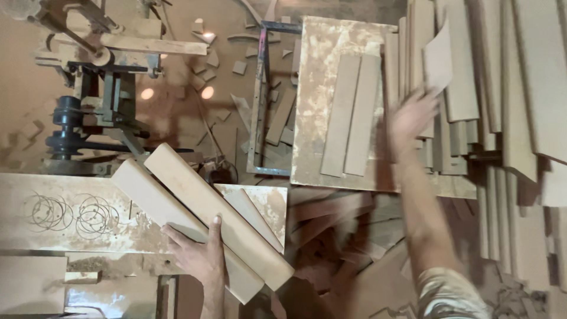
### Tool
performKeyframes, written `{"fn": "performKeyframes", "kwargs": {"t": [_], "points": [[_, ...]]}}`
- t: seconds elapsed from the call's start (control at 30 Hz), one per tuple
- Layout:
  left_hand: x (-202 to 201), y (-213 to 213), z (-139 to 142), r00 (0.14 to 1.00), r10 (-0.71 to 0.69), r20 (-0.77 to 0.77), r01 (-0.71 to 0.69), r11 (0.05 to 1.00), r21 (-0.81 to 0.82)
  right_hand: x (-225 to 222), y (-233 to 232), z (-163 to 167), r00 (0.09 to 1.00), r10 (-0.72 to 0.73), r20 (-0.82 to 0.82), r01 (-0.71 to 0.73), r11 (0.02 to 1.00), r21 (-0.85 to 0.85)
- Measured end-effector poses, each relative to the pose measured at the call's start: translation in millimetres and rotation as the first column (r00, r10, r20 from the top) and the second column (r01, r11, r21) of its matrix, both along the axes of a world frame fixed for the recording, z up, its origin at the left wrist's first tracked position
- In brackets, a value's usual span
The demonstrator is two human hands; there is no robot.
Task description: The person places wooden strips on a table saw jig and slides them against the blade to cut them into small blocks. They reposition each piece, brush scraps aside, drop offcuts onto the floor pile, and stack the cut pieces on the workbench.
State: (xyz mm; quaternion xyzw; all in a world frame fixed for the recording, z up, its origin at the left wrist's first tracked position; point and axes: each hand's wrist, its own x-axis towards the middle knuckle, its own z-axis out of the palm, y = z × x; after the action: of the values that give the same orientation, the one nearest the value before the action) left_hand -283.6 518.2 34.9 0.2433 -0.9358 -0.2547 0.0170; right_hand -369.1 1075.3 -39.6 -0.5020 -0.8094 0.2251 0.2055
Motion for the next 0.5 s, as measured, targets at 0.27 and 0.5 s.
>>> {"fn": "performKeyframes", "kwargs": {"t": [0.27,0.5], "points": [[-1.1,1.1,0.8,0.999,0.028,0.037,-0.028,1.000,0.012,-39.8,78.3,21.8,0.811,0.239,0.534,-0.427,0.866,0.259],[3.7,-13.8,-8.9,0.999,-0.017,-0.036,0.019,0.999,0.039,-12.6,16.6,44.1,0.848,0.415,0.330,-0.484,0.861,0.159]]}}
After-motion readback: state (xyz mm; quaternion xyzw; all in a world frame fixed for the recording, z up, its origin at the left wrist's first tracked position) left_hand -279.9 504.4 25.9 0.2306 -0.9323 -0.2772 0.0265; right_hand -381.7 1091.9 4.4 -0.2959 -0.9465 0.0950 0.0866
